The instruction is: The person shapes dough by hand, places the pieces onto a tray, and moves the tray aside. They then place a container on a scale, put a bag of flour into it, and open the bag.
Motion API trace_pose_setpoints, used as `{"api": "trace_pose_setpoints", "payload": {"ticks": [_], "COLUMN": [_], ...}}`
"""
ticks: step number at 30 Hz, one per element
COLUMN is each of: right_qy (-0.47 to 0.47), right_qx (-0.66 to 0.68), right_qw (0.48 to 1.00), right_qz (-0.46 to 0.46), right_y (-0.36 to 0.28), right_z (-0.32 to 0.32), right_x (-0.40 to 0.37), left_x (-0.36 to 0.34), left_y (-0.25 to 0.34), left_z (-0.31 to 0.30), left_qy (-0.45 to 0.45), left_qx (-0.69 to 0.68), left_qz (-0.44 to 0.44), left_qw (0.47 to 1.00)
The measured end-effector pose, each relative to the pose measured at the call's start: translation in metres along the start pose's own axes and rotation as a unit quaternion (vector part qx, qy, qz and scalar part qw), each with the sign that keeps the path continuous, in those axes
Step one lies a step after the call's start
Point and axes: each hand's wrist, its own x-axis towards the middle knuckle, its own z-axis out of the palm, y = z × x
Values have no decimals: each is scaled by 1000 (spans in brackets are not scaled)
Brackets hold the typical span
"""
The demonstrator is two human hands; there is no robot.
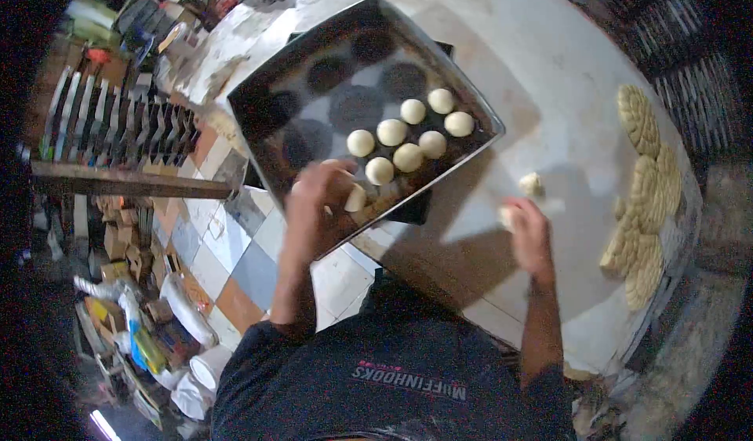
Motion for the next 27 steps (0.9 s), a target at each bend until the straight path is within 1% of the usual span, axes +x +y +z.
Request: {"api": "trace_pose_setpoints", "payload": {"ticks": [1, 2, 4, 5, 6, 7, 8, 9, 10, 12, 13, 14, 15, 16, 17, 18, 19, 20, 21, 22, 23, 24, 25, 26, 27], "right_qy": [-28, -50, -60, -77, -117, -152, -187, -149, -106, -75, -51, 15, 109, 176, 228, 262, 291, 322, 358, 354, 348, 379, 379, 378, 399], "right_qx": [-35, 55, 5, 30, 23, -26, -106, -161, -214, -112, -53, -48, -60, -76, -119, -124, -129, -132, -141, -174, -202, -203, -212, -214, -201], "right_qw": [993, 986, 931, 900, 890, 883, 876, 854, 831, 876, 896, 910, 914, 921, 924, 937, 939, 935, 922, 919, 915, 903, 899, 898, 890], "right_qz": [-106, -151, -360, -429, -440, -444, -432, -471, -503, -463, -437, -412, -387, -340, -284, -193, -133, -71, -46, -22, 1, 23, 50, 74, 89], "right_y": [-54, -105, -155, -167, -166, -169, -164, -164, -161, -151, -137, -116, -96, -64, -29, 8, 44, 79, 112, 143, 165, 180, 189, 202, 213], "right_z": [32, 68, 129, 163, 198, 223, 243, 243, 242, 205, 179, 150, 118, 88, 59, 36, 18, -2, -16, -27, -44, -63, -72, -86, -98], "right_x": [18, 31, 67, 87, 106, 120, 130, 127, 121, 100, 89, 74, 56, 39, 23, 5, -11, -30, -51, -73, -97, -127, -154, -178, -196], "left_x": [9, 16, 22, 25, 25, 26, 26, 30, 30, 19, 19, 20, 18, 15, 10, 8, 8, 4, -1, -6, -9, -11, -7, -1, 11], "left_y": [-28, -58, -106, -111, -114, -114, -111, -101, -100, -94, -74, -47, -16, 15, 39, 63, 84, 103, 115, 126, 143, 162, 173, 186, 196], "left_z": [-14, -20, -20, -21, -21, -21, -21, -29, -30, -25, -29, -24, -12, 8, 36, 70, 112, 160, 219, 275, 315, 352, 383, 424, 465], "left_qy": [23, 43, 66, 17, 27, 13, -7, -68, -77, 91, 77, 103, 102, 99, 64, 24, -67, -164, -234, -300, -328, -332, -329, -346, -357], "left_qx": [114, 228, 291, 350, 346, 345, 345, 325, 331, 330, 294, 283, 230, 173, 69, -39, -134, -221, -207, -186, -187, -186, -187, -181, -211], "left_qz": [-17, -37, -81, -114, -126, -120, -109, -151, -144, -49, -44, -24, 2, 28, 81, 129, 126, 118, 126, 134, 163, 250, 330, 351, 321], "left_qw": [993, 972, 951, 930, 929, 931, 932, 931, 930, 938, 952, 953, 968, 979, 992, 991, 981, 954, 942, 926, 911, 890, 865, 851, 851]}}
